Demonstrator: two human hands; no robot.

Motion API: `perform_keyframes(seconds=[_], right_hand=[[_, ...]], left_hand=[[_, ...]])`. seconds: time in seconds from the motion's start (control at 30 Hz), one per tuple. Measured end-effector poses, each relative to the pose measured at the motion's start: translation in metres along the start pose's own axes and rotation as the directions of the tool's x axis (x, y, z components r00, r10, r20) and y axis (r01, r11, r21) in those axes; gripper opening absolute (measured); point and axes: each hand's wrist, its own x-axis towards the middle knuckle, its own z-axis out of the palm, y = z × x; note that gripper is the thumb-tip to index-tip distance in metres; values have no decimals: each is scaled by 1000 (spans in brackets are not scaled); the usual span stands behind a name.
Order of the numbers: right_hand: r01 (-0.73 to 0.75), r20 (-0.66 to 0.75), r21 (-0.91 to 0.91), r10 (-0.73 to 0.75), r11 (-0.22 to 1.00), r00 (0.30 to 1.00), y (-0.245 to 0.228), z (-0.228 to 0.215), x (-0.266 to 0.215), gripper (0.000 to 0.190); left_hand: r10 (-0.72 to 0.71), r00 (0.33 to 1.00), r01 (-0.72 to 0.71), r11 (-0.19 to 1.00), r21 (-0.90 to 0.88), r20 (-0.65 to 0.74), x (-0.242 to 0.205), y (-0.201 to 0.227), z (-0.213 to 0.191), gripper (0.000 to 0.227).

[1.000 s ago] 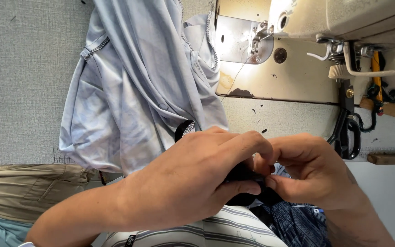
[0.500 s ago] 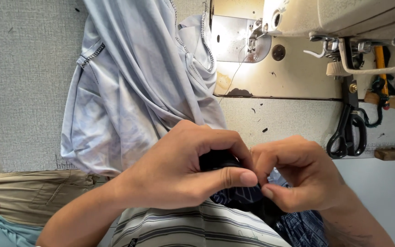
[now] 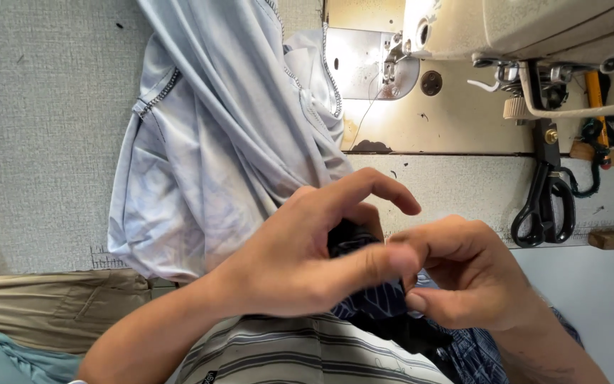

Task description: Trimming excess fabric from a garment using scissors at a sewing station and manually adjusting the edges.

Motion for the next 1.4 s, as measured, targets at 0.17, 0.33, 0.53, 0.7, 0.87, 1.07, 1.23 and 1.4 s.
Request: perform_keyframes(seconds=[0.17,0.33,0.53,0.7,0.87,1.07,1.23,1.4], right_hand=[[-22,-63,-131,14,991,998,-5,-2,-3,24],[-59,-97,-113,48,992,994,-10,-5,-9,19],[-76,-102,35,79,996,992,6,-7,-15,17],[-63,-125,53,69,997,990,15,-6,-17,17],[-10,-85,104,19,994,996,14,-7,-14,18],[11,-165,-186,-43,982,985,0,-9,-18,4],[-60,-336,-295,-44,954,941,-11,-6,-32,48],[35,-327,-421,-188,906,926,-8,8,-32,22]], left_hand=[[-10,1000,2,968,252,28,-6,9,-1,58],[15,993,-47,961,271,118,-4,8,0,45],[50,990,-84,962,260,134,-3,5,3,45],[41,992,-68,973,222,123,-4,-2,4,44],[44,994,-69,966,249,104,-3,-4,4,40],[75,994,-41,935,351,-83,-5,1,12,12],[268,941,-165,898,409,-208,-2,5,25,18],[210,957,-161,959,234,-202,4,8,25,19]])
